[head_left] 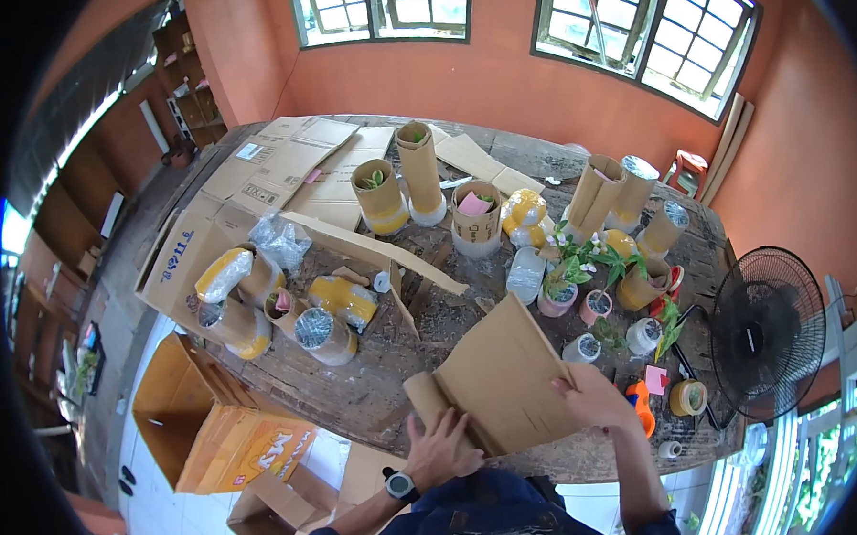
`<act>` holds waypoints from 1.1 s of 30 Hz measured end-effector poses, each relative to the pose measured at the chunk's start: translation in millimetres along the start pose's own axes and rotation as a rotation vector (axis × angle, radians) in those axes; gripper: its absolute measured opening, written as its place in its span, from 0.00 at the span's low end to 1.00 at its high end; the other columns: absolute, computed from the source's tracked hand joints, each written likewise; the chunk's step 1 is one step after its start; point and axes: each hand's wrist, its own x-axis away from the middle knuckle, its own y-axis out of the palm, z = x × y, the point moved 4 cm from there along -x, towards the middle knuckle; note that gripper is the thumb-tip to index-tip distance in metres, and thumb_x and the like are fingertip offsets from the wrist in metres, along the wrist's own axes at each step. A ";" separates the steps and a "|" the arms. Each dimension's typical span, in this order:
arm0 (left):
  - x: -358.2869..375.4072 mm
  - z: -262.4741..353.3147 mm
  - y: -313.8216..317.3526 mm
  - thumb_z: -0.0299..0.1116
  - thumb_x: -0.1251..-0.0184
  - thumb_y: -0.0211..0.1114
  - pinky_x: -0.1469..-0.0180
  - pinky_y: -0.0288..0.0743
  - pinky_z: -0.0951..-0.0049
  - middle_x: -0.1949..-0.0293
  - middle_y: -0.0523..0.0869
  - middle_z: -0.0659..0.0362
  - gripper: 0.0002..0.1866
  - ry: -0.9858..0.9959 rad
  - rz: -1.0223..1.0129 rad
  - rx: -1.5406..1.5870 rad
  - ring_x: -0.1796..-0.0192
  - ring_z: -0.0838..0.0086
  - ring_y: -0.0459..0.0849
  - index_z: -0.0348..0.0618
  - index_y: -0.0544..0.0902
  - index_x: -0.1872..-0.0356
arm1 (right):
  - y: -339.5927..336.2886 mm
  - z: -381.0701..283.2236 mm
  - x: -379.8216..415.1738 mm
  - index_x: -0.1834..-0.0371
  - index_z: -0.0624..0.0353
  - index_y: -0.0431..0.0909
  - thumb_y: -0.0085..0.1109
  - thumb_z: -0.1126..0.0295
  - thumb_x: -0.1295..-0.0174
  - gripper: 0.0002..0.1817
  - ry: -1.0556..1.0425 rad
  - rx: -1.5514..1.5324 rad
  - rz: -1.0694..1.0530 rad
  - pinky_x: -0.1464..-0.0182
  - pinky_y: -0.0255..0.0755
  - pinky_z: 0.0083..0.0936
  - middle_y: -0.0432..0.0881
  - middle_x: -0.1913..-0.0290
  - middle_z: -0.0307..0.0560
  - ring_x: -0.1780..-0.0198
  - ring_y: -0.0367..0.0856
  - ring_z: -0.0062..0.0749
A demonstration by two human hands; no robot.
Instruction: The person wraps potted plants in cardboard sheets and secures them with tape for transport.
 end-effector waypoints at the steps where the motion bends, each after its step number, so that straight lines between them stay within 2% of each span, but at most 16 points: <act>1: 7.2 -6.2 4.8 0.68 0.32 0.56 0.31 0.51 0.30 0.31 0.69 0.40 0.42 -0.101 0.007 0.017 0.29 0.45 0.66 0.43 0.72 0.30 | -7.9 -4.0 5.0 0.48 0.70 0.78 0.51 0.72 0.30 0.14 -0.002 -0.048 -0.002 0.49 0.73 0.41 0.85 0.59 0.65 0.53 0.84 0.54; 3: 15.8 -19.7 5.6 0.68 0.34 0.58 0.33 0.54 0.35 0.37 0.74 0.40 0.40 -0.302 0.033 0.052 0.35 0.45 0.72 0.41 0.79 0.39 | -20.4 -9.2 14.1 0.46 0.70 0.78 0.52 0.72 0.29 0.15 -0.006 -0.146 -0.013 0.49 0.73 0.38 0.86 0.60 0.60 0.55 0.84 0.43; 4: 15.6 -26.9 2.6 0.68 0.34 0.59 0.34 0.55 0.36 0.40 0.74 0.39 0.39 -0.399 0.057 0.071 0.37 0.45 0.73 0.40 0.81 0.42 | -28.0 -15.7 18.0 0.43 0.69 0.78 0.53 0.72 0.29 0.16 0.061 -0.154 -0.093 0.48 0.72 0.32 0.86 0.59 0.51 0.54 0.80 0.29; 9: 23.2 -65.6 10.0 0.60 0.42 0.72 0.45 0.71 0.51 0.47 0.74 0.35 0.32 -0.766 0.165 0.081 0.51 0.44 0.79 0.35 0.84 0.56 | -55.9 -23.5 39.9 0.46 0.69 0.78 0.56 0.70 0.28 0.15 -0.082 -0.230 -0.027 0.53 0.72 0.28 0.85 0.63 0.47 0.59 0.77 0.24; 10: 27.3 -71.3 8.6 0.46 0.48 0.81 0.57 0.75 0.56 0.55 0.78 0.40 0.24 -0.773 0.335 0.272 0.61 0.49 0.81 0.36 0.82 0.64 | -61.8 -25.9 44.8 0.47 0.70 0.79 0.57 0.69 0.28 0.14 -0.105 -0.246 -0.004 0.54 0.72 0.29 0.84 0.64 0.47 0.60 0.77 0.24; 13: 36.6 -101.5 26.4 0.35 0.52 0.83 0.62 0.75 0.56 0.67 0.80 0.48 0.21 -0.614 0.405 0.614 0.67 0.51 0.80 0.37 0.77 0.67 | -75.9 -23.7 52.5 0.49 0.70 0.79 0.60 0.69 0.30 0.15 -0.100 -0.147 0.022 0.56 0.72 0.31 0.84 0.67 0.51 0.62 0.79 0.27; 14: 42.1 -108.6 38.1 0.27 0.48 0.80 0.65 0.75 0.62 0.75 0.78 0.57 0.20 -0.511 0.536 0.495 0.69 0.62 0.79 0.38 0.74 0.64 | -79.8 -20.9 54.4 0.49 0.70 0.79 0.61 0.69 0.31 0.15 -0.083 -0.090 0.024 0.57 0.72 0.32 0.84 0.67 0.53 0.63 0.80 0.28; 17: 66.4 -103.0 21.3 0.24 0.41 0.75 0.68 0.73 0.72 0.70 0.82 0.58 0.19 -0.632 0.716 0.902 0.69 0.73 0.80 0.40 0.72 0.56 | -79.2 2.9 46.4 0.50 0.71 0.79 0.62 0.71 0.35 0.15 -0.040 0.123 0.154 0.57 0.72 0.34 0.84 0.66 0.60 0.63 0.82 0.40; 18: 71.8 -101.6 17.1 0.21 0.35 0.69 0.68 0.74 0.79 0.63 0.85 0.56 0.24 -0.520 0.842 0.884 0.63 0.78 0.83 0.40 0.70 0.41 | -71.9 10.3 39.8 0.50 0.71 0.79 0.64 0.72 0.40 0.17 -0.072 0.063 0.215 0.54 0.74 0.40 0.83 0.63 0.67 0.59 0.85 0.54; 21: 92.4 -97.0 2.6 0.23 0.31 0.66 0.65 0.77 0.78 0.55 0.87 0.50 0.33 -0.615 0.873 1.073 0.59 0.74 0.85 0.42 0.62 0.28 | -27.7 66.7 13.3 0.50 0.69 0.81 0.66 0.70 0.44 0.19 0.015 0.322 0.081 0.48 0.75 0.45 0.84 0.60 0.69 0.51 0.85 0.60; 22: 98.2 -96.8 -4.1 0.26 0.26 0.62 0.58 0.79 0.75 0.52 0.86 0.47 0.33 -0.720 0.739 1.004 0.57 0.72 0.86 0.41 0.60 0.24 | -8.6 86.7 4.7 0.52 0.69 0.82 0.68 0.68 0.46 0.20 0.124 0.284 0.044 0.46 0.75 0.46 0.84 0.58 0.69 0.49 0.84 0.60; 25: 102.4 -115.7 16.4 0.28 0.24 0.59 0.55 0.80 0.71 0.53 0.87 0.49 0.26 -0.611 0.734 0.809 0.56 0.70 0.86 0.39 0.65 0.28 | 53.1 150.2 -27.9 0.53 0.72 0.81 0.73 0.67 0.51 0.24 0.220 0.140 -0.146 0.42 0.76 0.46 0.84 0.54 0.71 0.46 0.83 0.62; 26: 105.1 -126.1 22.3 0.29 0.22 0.57 0.50 0.79 0.70 0.50 0.86 0.51 0.23 -0.652 0.499 0.765 0.53 0.70 0.84 0.36 0.68 0.30 | 76.1 183.0 -40.9 0.49 0.72 0.79 0.74 0.67 0.52 0.28 0.248 0.201 -0.094 0.42 0.76 0.45 0.84 0.54 0.71 0.46 0.83 0.62; 29: 108.4 -139.9 42.8 0.27 0.24 0.58 0.47 0.77 0.70 0.46 0.84 0.52 0.23 -0.640 0.502 0.888 0.50 0.71 0.82 0.35 0.68 0.31 | 113.7 247.6 -51.2 0.37 0.73 0.70 0.78 0.65 0.55 0.42 0.335 0.312 0.025 0.41 0.76 0.43 0.82 0.50 0.71 0.43 0.81 0.63; 31: 107.7 -136.0 41.8 0.21 0.26 0.57 0.36 0.71 0.68 0.35 0.76 0.49 0.29 -0.677 0.448 0.939 0.38 0.68 0.77 0.38 0.61 0.26 | 110.6 256.7 -51.3 0.31 0.73 0.62 0.81 0.62 0.57 0.52 0.401 0.279 0.073 0.37 0.74 0.42 0.79 0.44 0.72 0.38 0.78 0.64; 33: 107.6 -139.4 49.4 0.18 0.28 0.55 0.31 0.67 0.66 0.31 0.72 0.47 0.34 -0.680 0.427 0.911 0.32 0.65 0.73 0.40 0.56 0.22 | 89.8 261.6 -51.3 0.30 0.72 0.61 0.84 0.60 0.60 0.55 0.396 0.171 0.463 0.35 0.72 0.43 0.76 0.41 0.74 0.36 0.75 0.64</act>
